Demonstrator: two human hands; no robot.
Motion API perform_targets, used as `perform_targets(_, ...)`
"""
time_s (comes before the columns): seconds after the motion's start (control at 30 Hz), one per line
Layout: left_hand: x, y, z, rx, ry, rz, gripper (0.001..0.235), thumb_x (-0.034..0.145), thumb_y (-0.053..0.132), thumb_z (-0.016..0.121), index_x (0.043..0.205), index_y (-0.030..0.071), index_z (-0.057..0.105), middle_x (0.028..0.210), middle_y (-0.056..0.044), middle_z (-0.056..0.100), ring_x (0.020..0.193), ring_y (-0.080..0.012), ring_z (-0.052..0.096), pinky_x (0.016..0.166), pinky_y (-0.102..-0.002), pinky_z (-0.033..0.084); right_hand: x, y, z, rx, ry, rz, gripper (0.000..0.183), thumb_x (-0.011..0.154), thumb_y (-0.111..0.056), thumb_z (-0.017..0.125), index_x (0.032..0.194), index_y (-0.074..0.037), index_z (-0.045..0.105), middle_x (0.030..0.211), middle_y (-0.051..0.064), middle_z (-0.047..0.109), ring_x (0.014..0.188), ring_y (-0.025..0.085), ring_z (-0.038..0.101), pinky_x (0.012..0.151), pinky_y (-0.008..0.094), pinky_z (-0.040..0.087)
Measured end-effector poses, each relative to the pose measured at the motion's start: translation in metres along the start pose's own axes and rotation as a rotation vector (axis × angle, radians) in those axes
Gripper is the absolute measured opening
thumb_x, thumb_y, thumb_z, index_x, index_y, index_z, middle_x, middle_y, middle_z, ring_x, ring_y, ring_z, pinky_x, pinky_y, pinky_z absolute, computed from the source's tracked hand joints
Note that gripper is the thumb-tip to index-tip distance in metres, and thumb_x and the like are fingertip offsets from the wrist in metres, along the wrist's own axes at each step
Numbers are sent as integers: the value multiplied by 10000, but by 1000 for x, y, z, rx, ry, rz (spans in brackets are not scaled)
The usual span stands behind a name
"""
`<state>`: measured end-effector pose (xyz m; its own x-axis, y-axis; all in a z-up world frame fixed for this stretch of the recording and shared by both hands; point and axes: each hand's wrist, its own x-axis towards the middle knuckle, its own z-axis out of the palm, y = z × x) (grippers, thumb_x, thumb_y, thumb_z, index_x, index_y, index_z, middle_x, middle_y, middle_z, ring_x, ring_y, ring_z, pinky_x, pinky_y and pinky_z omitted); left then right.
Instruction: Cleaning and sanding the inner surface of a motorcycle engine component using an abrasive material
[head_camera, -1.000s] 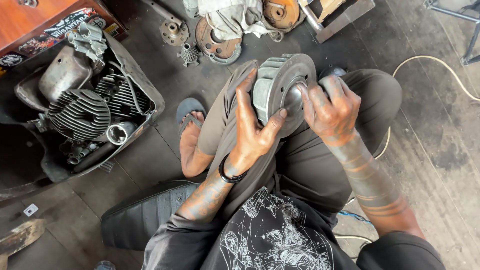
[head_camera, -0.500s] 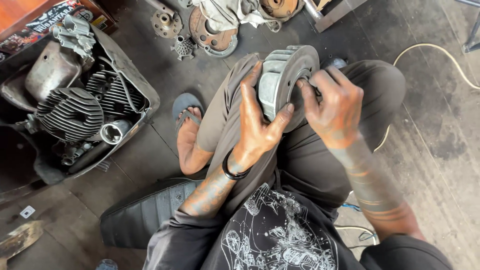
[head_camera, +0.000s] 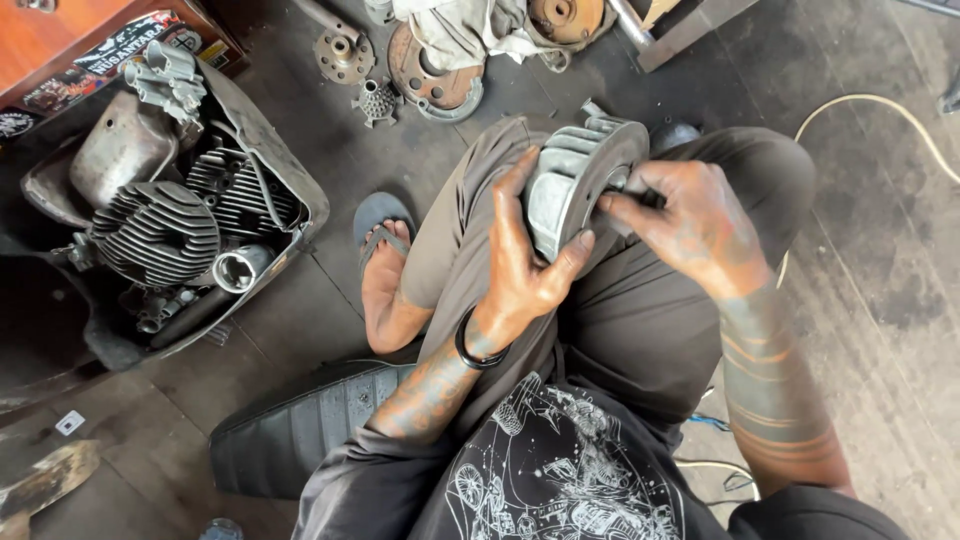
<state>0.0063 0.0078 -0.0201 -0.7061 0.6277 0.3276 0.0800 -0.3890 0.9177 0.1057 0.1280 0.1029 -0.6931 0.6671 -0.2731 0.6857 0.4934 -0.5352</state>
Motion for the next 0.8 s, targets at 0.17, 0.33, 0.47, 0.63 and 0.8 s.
perform_targets(0.17, -1, 2, -3, -16, 33, -8, 868, 796, 305, 808, 1487, -32, 406, 1352, -253, 549, 1307, -431, 554, 1116, -522, 424, -19, 5, 25, 80, 237, -106, 166, 943, -131, 791, 859, -63, 664, 603, 146, 535, 579, 282, 586, 542, 383, 437)
perform_targets(0.33, -1, 7, -10, -1, 26, -9, 864, 805, 306, 802, 1488, -38, 400, 1333, -259, 567, 1279, -426, 575, 1103, -527, 434, -27, -7, 24, 141, 254, -87, 129, 953, -103, 806, 962, -78, 680, 634, 81, 496, 591, 194, 556, 572, 328, 452)
perform_targets(0.47, 2, 6, -10, -16, 28, -7, 863, 814, 298, 799, 1495, -39, 390, 1318, -257, 581, 1279, -417, 581, 1101, -528, 437, -19, -8, 28, 54, 276, -125, 150, 941, -106, 827, 948, -67, 682, 656, 106, 545, 631, 298, 627, 569, 376, 459)
perform_targets(0.63, 3, 4, -10, -11, 32, -16, 860, 809, 292, 799, 1493, -39, 395, 1328, -270, 579, 1273, -435, 588, 1091, -542, 444, -7, 1, 34, -109, 300, -194, 214, 960, -127, 833, 913, -64, 634, 706, 144, 589, 744, 419, 660, 603, 457, 488)
perform_targets(0.8, 9, 3, -6, -15, 31, -29, 867, 800, 299, 799, 1468, -72, 390, 1342, -321, 549, 1291, -506, 556, 1105, -575, 424, 26, 44, 58, -453, 840, -775, 243, 1058, -168, 801, 877, -50, 689, 744, 40, 563, 596, 231, 639, 564, 319, 547)
